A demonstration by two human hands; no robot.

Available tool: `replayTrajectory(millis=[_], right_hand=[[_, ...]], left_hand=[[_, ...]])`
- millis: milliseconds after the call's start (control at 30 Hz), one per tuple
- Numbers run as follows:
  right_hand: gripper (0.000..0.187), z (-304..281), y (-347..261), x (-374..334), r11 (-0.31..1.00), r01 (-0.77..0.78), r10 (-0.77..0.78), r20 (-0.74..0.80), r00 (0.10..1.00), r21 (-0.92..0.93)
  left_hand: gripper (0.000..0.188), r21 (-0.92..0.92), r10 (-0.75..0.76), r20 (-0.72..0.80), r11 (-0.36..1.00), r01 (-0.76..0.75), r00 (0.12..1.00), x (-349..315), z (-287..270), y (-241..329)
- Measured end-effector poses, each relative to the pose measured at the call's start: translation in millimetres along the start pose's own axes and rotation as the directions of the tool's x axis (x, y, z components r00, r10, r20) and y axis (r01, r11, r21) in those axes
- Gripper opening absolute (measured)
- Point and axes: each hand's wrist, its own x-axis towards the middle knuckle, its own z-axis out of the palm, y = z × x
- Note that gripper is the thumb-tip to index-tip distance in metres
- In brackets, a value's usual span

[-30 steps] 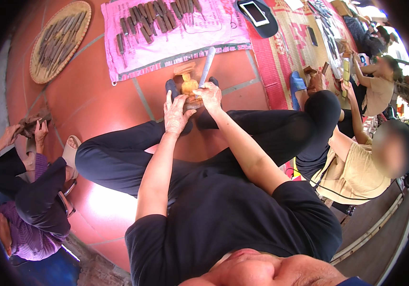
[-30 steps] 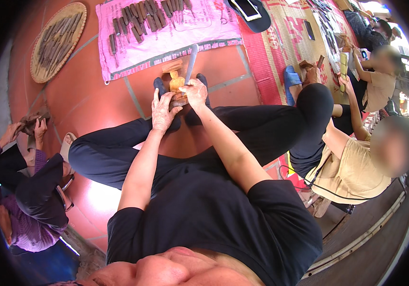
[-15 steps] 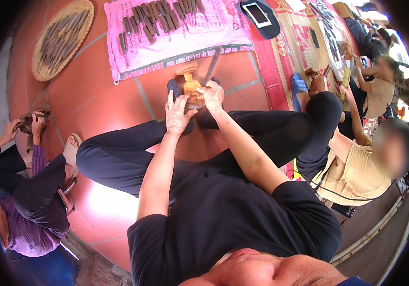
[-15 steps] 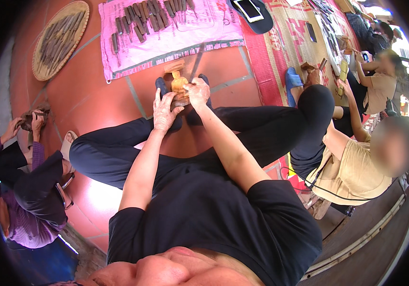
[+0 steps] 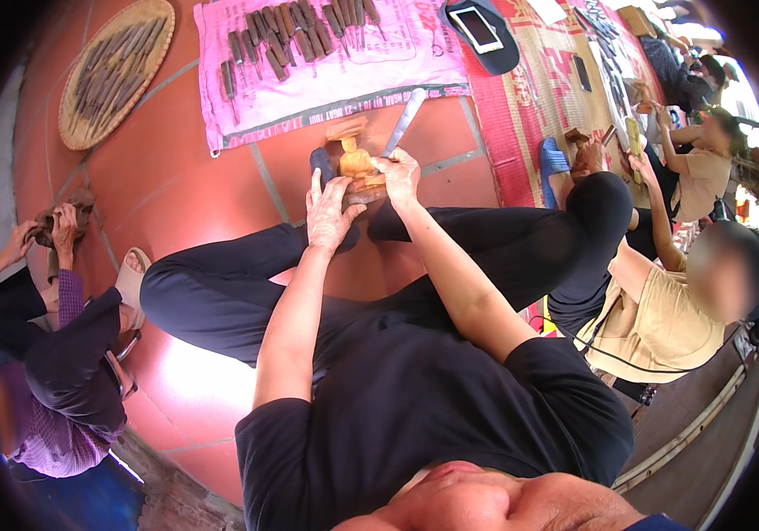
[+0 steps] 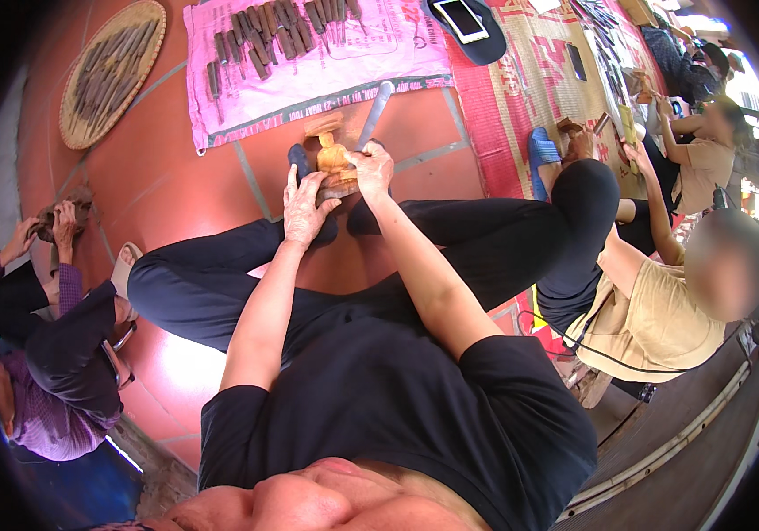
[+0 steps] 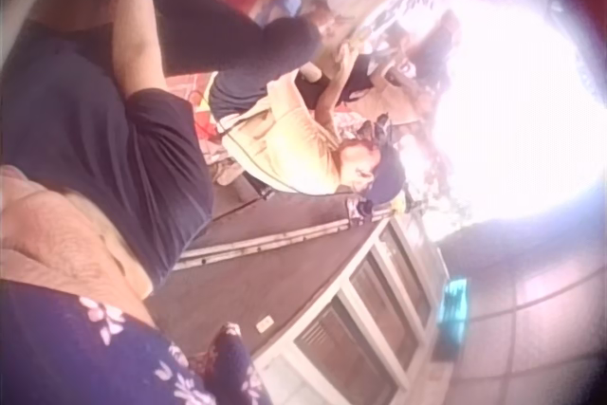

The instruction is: The person sits on the floor and carves a small wooden object using a knife. They hold the object in their left hand and use the knife in their right hand to shape it. The person occasionally rotates the object to work on different sides.

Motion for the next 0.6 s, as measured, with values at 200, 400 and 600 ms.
replayTrajectory(millis=[200,400,600], right_hand=[[0.020,9.4,4.0,-7.2,0.957,0.133,-0.112,0.092,0.989,-0.259],[0.021,-2.6,18.5,4.8,0.999,0.045,-0.046,0.066,0.997,0.018],[0.017,16.9,-40.3,-22.2,0.956,0.069,-0.034,0.128,0.991,-0.284]], left_hand=[[0.061,-0.001,-0.034,0.019,0.999,0.034,0.999,-3.3,-3.2,-1.4],[0.060,-0.001,-0.016,0.034,1.000,0.016,0.999,3.4,-1.6,2.8],[0.060,0.014,-0.046,0.013,0.999,0.045,0.999,-9.5,-3.8,-7.6]])
